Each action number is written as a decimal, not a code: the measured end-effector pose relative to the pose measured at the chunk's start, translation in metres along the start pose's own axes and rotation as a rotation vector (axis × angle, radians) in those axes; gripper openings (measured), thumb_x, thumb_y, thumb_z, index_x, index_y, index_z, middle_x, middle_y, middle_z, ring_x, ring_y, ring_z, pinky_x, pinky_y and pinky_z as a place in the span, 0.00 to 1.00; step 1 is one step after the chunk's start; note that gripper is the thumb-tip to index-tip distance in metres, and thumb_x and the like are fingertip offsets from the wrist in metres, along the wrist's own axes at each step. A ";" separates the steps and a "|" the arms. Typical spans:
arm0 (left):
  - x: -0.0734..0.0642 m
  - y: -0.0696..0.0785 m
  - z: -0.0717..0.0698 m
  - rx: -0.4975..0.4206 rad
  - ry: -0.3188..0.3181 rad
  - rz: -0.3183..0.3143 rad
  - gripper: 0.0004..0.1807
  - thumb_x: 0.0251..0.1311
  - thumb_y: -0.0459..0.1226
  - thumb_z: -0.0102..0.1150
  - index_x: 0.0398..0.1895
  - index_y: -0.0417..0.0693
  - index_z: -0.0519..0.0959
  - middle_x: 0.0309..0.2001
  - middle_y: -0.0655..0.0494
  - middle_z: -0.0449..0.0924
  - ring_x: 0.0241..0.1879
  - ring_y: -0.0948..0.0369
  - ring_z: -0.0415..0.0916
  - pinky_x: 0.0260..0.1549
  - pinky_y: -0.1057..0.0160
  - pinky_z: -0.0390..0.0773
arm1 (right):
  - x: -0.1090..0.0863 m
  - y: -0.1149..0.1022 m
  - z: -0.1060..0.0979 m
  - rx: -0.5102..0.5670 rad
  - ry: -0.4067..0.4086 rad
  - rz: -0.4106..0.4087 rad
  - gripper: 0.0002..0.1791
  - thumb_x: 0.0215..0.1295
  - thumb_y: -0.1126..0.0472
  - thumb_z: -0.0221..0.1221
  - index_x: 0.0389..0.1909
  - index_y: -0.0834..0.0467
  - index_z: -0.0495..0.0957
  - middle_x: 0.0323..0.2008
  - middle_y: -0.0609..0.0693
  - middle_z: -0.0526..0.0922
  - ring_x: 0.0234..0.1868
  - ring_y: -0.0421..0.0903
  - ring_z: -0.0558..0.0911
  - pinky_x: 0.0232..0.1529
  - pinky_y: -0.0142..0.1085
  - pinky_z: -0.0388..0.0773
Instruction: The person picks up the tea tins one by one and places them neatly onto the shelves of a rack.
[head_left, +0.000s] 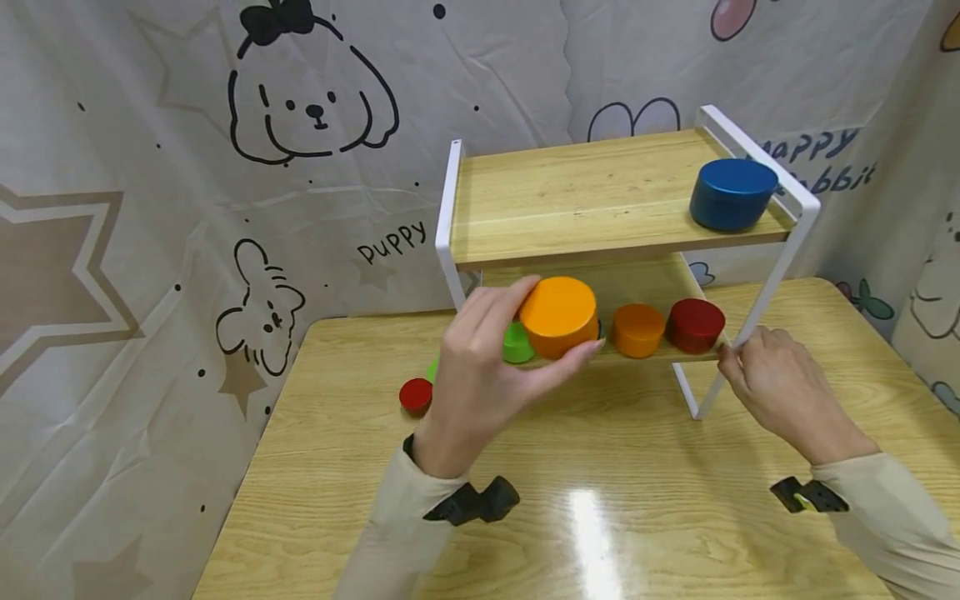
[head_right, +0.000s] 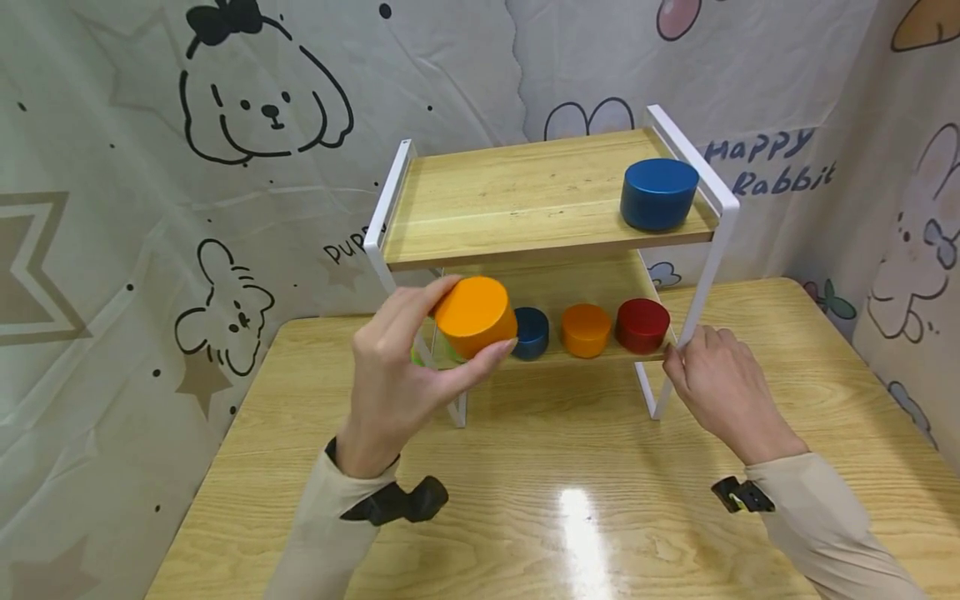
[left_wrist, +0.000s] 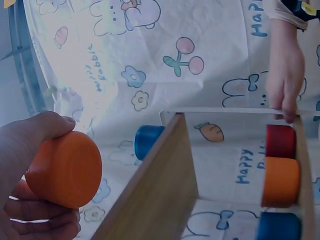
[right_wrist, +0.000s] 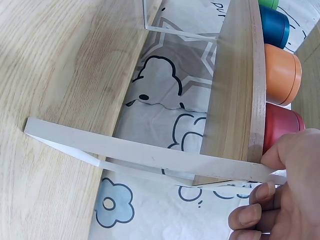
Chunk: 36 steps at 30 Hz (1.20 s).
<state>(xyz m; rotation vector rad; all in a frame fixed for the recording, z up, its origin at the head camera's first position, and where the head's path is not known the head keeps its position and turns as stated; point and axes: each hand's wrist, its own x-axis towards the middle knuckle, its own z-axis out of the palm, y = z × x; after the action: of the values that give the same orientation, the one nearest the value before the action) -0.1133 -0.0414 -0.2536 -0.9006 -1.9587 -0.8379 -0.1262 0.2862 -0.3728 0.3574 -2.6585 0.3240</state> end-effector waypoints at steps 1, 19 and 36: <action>0.006 0.001 0.002 0.001 -0.005 0.005 0.34 0.39 0.48 0.77 0.45 0.34 0.79 0.37 0.47 0.83 0.35 0.57 0.77 0.39 0.68 0.77 | 0.000 0.000 0.000 0.002 0.001 0.000 0.19 0.67 0.62 0.50 0.15 0.60 0.67 0.17 0.51 0.65 0.19 0.49 0.64 0.20 0.36 0.58; 0.054 0.002 0.030 0.021 -0.125 -0.042 0.34 0.49 0.52 0.69 0.51 0.34 0.77 0.43 0.48 0.83 0.40 0.58 0.79 0.42 0.74 0.75 | 0.000 0.000 -0.002 -0.001 -0.007 0.011 0.18 0.67 0.63 0.51 0.15 0.61 0.69 0.17 0.51 0.65 0.20 0.49 0.65 0.20 0.36 0.58; 0.085 -0.002 0.049 0.060 -0.241 -0.105 0.32 0.54 0.53 0.64 0.53 0.36 0.76 0.45 0.49 0.82 0.41 0.59 0.77 0.41 0.72 0.75 | 0.000 -0.001 -0.003 0.009 -0.014 0.015 0.19 0.66 0.63 0.52 0.14 0.60 0.70 0.17 0.51 0.64 0.19 0.49 0.64 0.20 0.36 0.58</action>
<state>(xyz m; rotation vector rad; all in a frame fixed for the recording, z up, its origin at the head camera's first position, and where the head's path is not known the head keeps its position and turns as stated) -0.1694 0.0212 -0.2035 -0.9044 -2.2444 -0.7528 -0.1248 0.2857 -0.3696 0.3441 -2.6758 0.3394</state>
